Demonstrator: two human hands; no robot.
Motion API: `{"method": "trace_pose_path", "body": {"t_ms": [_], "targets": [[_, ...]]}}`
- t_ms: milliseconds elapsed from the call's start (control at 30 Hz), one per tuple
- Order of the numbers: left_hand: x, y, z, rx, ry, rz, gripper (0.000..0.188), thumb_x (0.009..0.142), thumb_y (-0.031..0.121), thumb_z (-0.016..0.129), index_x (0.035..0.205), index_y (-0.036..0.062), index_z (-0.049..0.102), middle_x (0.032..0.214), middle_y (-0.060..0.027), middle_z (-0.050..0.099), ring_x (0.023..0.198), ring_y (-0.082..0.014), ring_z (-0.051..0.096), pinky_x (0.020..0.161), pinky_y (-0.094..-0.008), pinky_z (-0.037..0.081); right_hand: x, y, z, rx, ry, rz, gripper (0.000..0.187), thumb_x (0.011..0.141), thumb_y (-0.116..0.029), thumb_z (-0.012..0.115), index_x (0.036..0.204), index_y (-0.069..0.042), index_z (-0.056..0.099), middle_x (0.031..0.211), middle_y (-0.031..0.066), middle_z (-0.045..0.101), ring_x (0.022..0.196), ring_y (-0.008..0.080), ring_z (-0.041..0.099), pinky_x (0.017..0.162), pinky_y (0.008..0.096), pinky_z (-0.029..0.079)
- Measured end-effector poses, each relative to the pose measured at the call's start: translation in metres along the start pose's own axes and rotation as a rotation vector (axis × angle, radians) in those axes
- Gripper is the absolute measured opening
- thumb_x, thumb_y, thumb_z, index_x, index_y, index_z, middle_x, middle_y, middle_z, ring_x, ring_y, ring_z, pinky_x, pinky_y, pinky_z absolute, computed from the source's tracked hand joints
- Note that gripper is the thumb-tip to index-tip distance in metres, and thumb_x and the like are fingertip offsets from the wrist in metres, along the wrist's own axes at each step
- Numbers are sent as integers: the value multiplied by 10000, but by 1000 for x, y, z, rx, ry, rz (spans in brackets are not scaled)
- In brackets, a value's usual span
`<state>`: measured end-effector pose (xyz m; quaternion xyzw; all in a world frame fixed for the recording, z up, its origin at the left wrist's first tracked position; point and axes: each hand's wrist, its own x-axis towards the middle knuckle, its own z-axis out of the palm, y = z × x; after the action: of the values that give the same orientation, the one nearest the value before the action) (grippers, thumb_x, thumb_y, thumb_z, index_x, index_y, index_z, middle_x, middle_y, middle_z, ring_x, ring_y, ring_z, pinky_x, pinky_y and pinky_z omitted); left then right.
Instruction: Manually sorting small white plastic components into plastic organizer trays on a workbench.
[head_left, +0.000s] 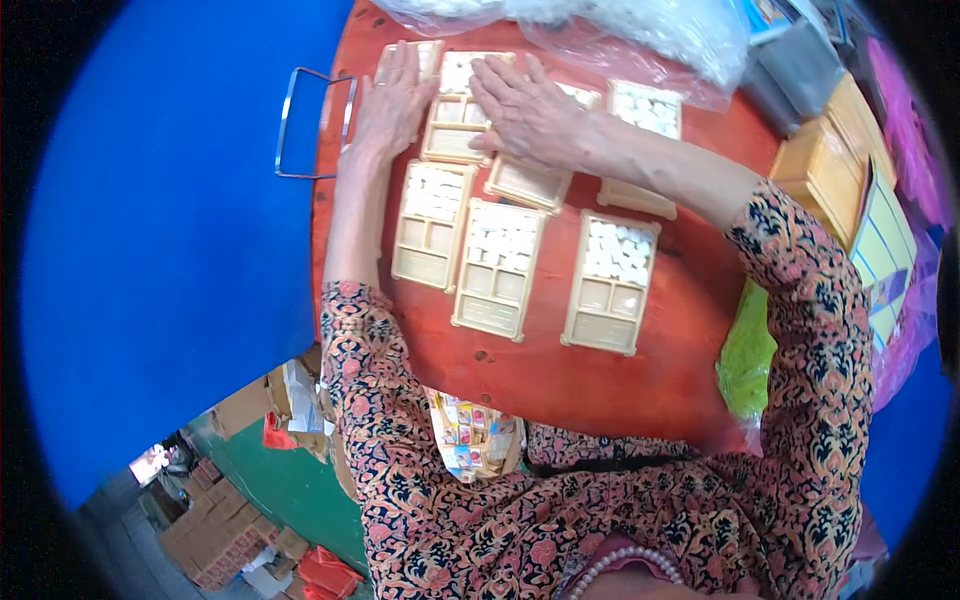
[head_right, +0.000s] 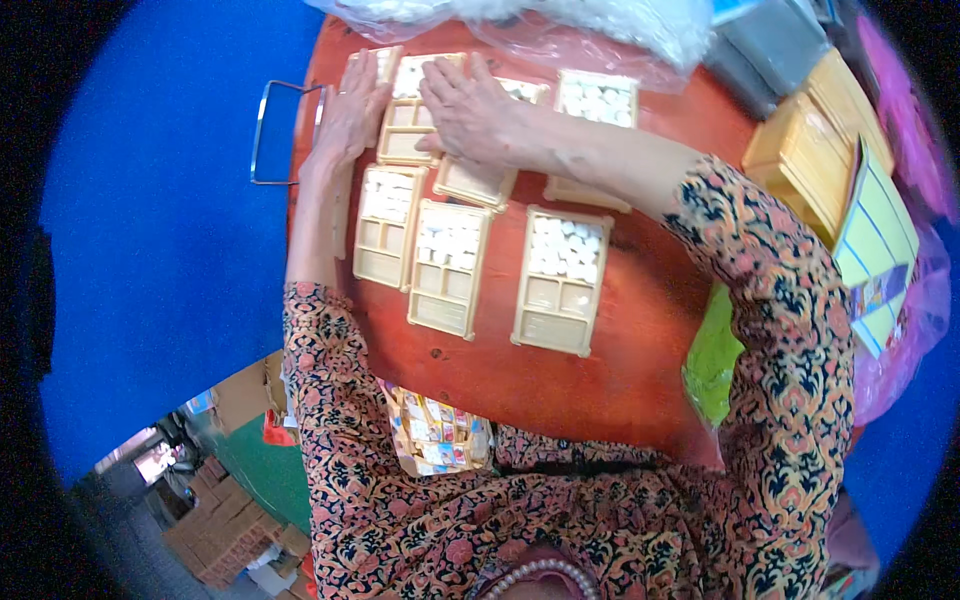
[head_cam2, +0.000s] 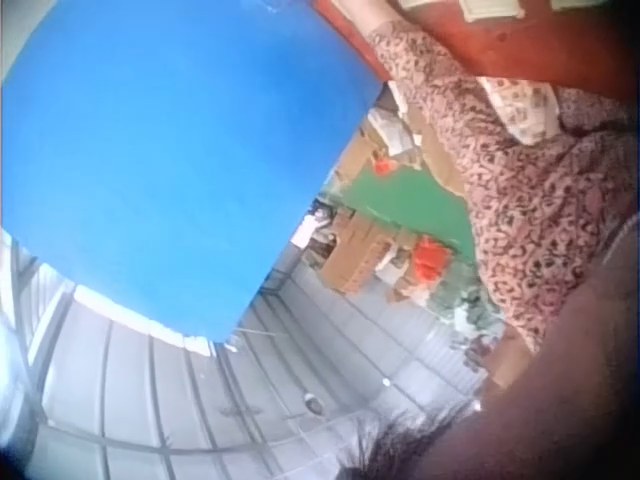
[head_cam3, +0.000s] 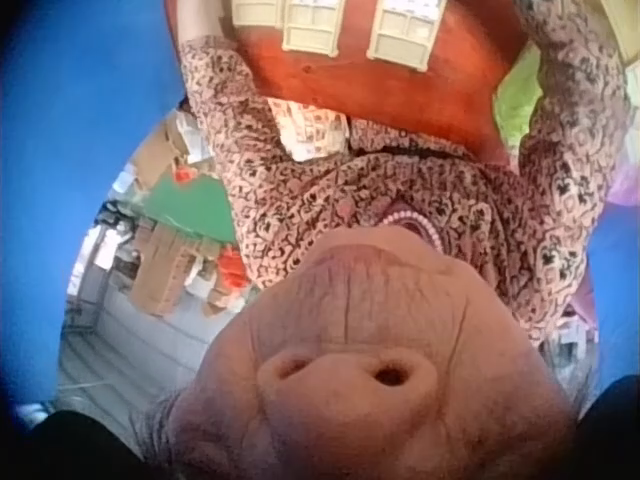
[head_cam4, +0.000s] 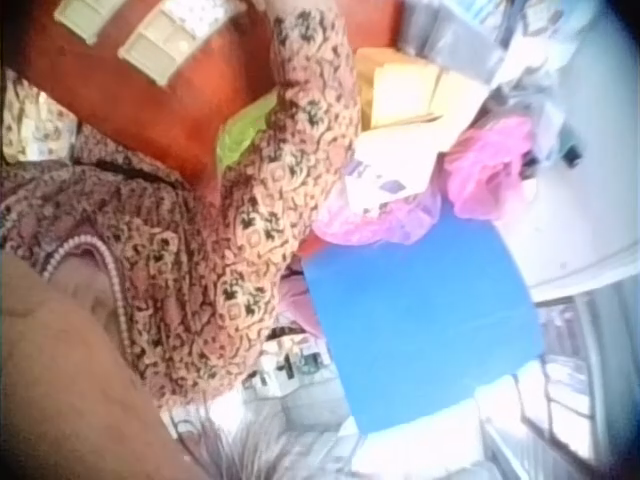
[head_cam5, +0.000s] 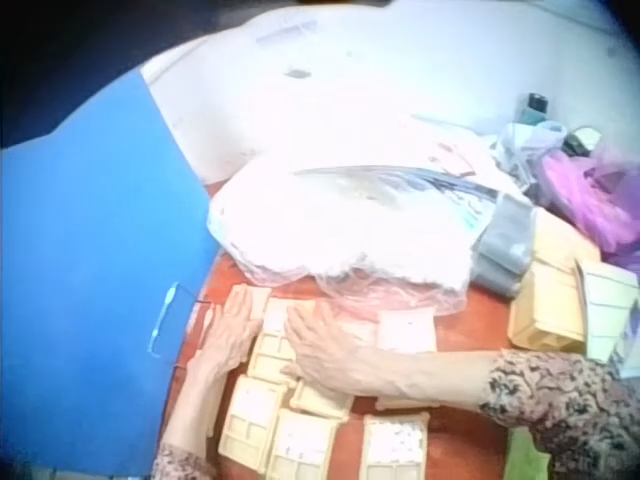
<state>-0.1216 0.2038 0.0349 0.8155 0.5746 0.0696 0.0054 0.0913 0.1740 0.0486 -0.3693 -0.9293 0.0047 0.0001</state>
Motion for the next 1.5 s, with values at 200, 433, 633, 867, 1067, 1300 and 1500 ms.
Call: {"method": "trace_pose_path", "body": {"t_ms": [200,433,633,867,1067,1300,1500], "targets": [[6,-2,5,-120,-47,-82,630,950,430,322,1421,26,218,1497,-161,149,1392,-291,117,1099,-517,89,7,5,13,-19,66,-23,778,918,-562,250,1330,96,308,1427,251,258,1354,334,226,1034,578,237],[-31,43,-25,-294,103,-9,646,950,471,305,1422,38,224,1493,-131,184,1394,-262,118,1114,-483,40,-31,22,-22,240,42,7,712,927,-484,345,1360,71,240,1432,240,251,1355,334,220,1052,559,223],[-66,96,-39,-219,-7,122,617,942,450,337,1416,64,253,1489,-127,185,1389,-261,134,1119,-487,65,-91,43,-34,-100,-72,14,677,879,-322,518,1363,58,235,1438,234,239,1365,328,194,1081,513,210],[-64,128,-16,-51,-6,303,663,908,435,432,1396,17,269,1474,-134,231,1370,-290,192,1096,-510,162,-118,19,-15,96,46,80,785,766,-196,637,1388,32,216,1455,211,225,1379,309,163,1097,504,193],[-66,137,-12,-52,-31,319,713,892,483,426,1370,-31,299,1454,-168,259,1363,-296,210,1095,-502,170,-112,21,4,182,103,-48,899,666,-111,711,1397,24,206,1450,200,244,1366,319,205,1112,479,184],[-70,140,-15,-6,-39,291,725,887,482,437,1380,-24,276,1452,-192,245,1360,-303,212,1095,-508,163,-108,14,-24,173,44,-63,811,701,-116,695,1358,55,251,1407,237,298,1331,346,271,1101,475,211],[-73,135,-17,-109,2,288,691,876,443,487,1373,-3,308,1453,-164,262,1369,-288,195,1096,-507,162,-106,17,-10,46,185,-93,596,862,-225,534,1319,80,305,1378,253,336,1306,362,310,1084,483,239]]}}
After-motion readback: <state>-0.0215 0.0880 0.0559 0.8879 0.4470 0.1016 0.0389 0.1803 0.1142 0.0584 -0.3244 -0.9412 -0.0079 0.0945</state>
